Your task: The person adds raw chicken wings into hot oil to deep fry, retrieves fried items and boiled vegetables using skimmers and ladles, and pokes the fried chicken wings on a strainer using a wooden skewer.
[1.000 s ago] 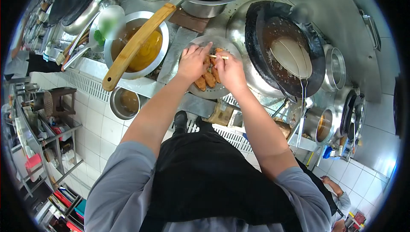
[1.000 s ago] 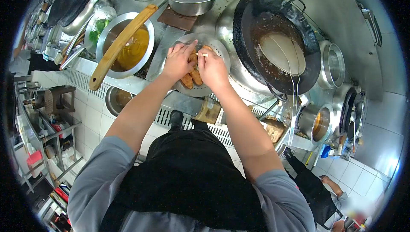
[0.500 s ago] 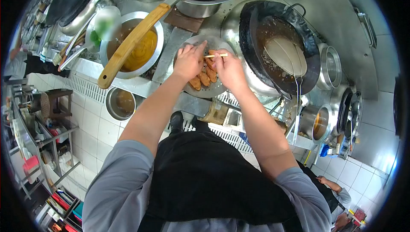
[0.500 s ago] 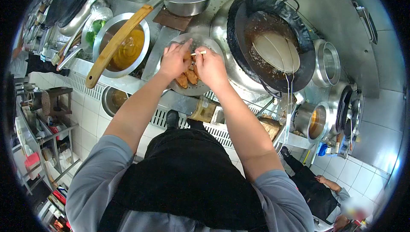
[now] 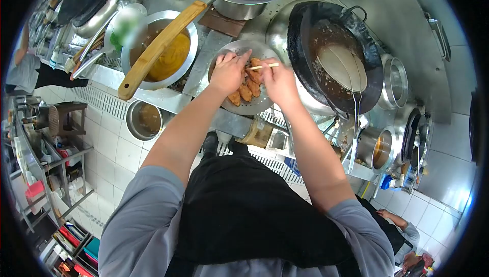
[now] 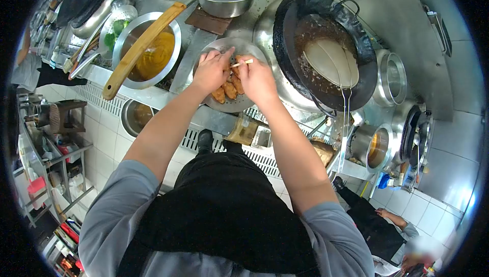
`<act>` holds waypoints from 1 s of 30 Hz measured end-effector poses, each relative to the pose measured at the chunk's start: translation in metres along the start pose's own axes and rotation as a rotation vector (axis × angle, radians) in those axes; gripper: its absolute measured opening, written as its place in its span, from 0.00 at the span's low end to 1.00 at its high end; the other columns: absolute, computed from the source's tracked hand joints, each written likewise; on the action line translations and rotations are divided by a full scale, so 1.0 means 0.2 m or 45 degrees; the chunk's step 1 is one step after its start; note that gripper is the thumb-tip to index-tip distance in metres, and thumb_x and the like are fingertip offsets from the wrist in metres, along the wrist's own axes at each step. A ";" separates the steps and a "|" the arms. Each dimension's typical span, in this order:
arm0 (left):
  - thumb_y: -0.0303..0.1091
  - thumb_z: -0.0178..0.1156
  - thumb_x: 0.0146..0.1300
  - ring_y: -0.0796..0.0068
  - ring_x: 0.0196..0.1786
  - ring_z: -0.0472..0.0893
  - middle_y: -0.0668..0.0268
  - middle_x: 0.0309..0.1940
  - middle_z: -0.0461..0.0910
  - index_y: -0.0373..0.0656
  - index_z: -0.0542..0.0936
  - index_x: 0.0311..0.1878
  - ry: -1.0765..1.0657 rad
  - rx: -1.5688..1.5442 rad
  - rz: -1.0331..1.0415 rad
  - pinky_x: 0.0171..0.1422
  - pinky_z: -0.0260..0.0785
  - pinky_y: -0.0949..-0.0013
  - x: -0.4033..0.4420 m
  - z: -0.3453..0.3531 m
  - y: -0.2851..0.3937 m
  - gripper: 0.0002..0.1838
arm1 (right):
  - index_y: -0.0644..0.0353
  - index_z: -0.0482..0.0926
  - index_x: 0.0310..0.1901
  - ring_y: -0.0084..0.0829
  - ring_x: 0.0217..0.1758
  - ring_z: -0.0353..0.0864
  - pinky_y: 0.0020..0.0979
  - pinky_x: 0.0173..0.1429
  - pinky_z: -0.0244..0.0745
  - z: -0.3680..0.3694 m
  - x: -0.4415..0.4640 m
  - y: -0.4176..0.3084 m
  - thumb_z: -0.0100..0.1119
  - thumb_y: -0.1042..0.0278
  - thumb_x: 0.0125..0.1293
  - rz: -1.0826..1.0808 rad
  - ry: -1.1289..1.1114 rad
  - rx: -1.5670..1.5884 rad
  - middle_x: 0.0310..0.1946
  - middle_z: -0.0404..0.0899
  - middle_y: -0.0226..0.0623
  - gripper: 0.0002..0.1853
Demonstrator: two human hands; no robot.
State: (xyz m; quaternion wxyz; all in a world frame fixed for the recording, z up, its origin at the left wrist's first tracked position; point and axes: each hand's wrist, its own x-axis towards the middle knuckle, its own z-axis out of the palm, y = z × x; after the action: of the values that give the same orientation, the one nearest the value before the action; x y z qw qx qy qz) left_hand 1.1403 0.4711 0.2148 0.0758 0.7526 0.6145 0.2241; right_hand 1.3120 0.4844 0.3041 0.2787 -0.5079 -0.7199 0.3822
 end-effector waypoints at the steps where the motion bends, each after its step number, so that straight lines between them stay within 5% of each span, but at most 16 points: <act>1: 0.31 0.63 0.55 0.64 0.60 0.73 0.64 0.49 0.83 0.49 0.65 0.73 0.003 -0.003 -0.004 0.64 0.59 0.55 0.00 0.00 0.00 0.39 | 0.64 0.80 0.43 0.49 0.35 0.84 0.44 0.42 0.78 -0.05 -0.01 -0.03 0.53 0.68 0.71 -0.014 -0.022 -0.116 0.32 0.83 0.51 0.09; 3: 0.28 0.61 0.56 0.64 0.59 0.73 0.66 0.48 0.83 0.49 0.68 0.71 0.084 -0.124 -0.069 0.64 0.59 0.56 -0.01 -0.02 -0.01 0.35 | 0.63 0.79 0.42 0.57 0.37 0.82 0.49 0.44 0.77 -0.08 -0.05 -0.03 0.53 0.66 0.70 -0.039 -0.064 -0.272 0.33 0.82 0.54 0.10; 14: 0.24 0.60 0.56 0.65 0.55 0.75 0.69 0.47 0.83 0.48 0.72 0.68 0.171 -0.238 -0.131 0.63 0.61 0.55 -0.18 -0.02 0.11 0.32 | 0.64 0.77 0.42 0.58 0.38 0.82 0.51 0.45 0.76 -0.04 -0.10 -0.03 0.53 0.66 0.70 -0.168 -0.045 -0.459 0.33 0.81 0.59 0.10; 16: 0.24 0.60 0.56 0.65 0.55 0.75 0.69 0.46 0.83 0.48 0.71 0.69 0.158 -0.312 -0.184 0.63 0.61 0.55 -0.22 -0.02 0.13 0.33 | 0.63 0.77 0.42 0.58 0.39 0.81 0.51 0.44 0.76 -0.01 -0.09 0.02 0.52 0.66 0.70 0.021 -0.107 -0.410 0.33 0.81 0.59 0.09; 22: 0.26 0.61 0.57 0.62 0.57 0.74 0.66 0.47 0.83 0.47 0.69 0.70 0.138 -0.371 -0.247 0.64 0.60 0.55 -0.28 -0.04 0.12 0.34 | 0.64 0.77 0.45 0.37 0.29 0.86 0.36 0.37 0.78 -0.02 -0.10 0.15 0.50 0.67 0.74 0.184 -0.153 -0.029 0.30 0.83 0.47 0.10; 26: 0.31 0.65 0.57 0.58 0.59 0.73 0.62 0.52 0.81 0.46 0.69 0.70 0.118 -0.426 -0.281 0.66 0.59 0.53 -0.39 -0.16 0.14 0.34 | 0.68 0.74 0.46 0.30 0.32 0.85 0.26 0.37 0.77 -0.17 -0.19 0.08 0.44 0.65 0.78 0.416 0.070 0.725 0.33 0.82 0.43 0.14; 30: 0.36 0.66 0.56 0.56 0.62 0.71 0.58 0.58 0.76 0.44 0.66 0.70 0.155 -0.352 -0.226 0.67 0.59 0.54 -0.47 -0.19 0.18 0.37 | 0.68 0.74 0.46 0.30 0.32 0.85 0.26 0.37 0.76 -0.17 -0.28 0.11 0.44 0.65 0.78 0.408 0.181 0.533 0.33 0.82 0.42 0.13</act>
State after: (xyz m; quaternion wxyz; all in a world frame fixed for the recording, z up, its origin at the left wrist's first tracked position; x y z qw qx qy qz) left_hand 1.1432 0.3660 0.2391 0.1607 0.6627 0.6454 0.3442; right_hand 1.3681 0.4441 0.3043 0.3633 -0.5722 -0.5144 0.5253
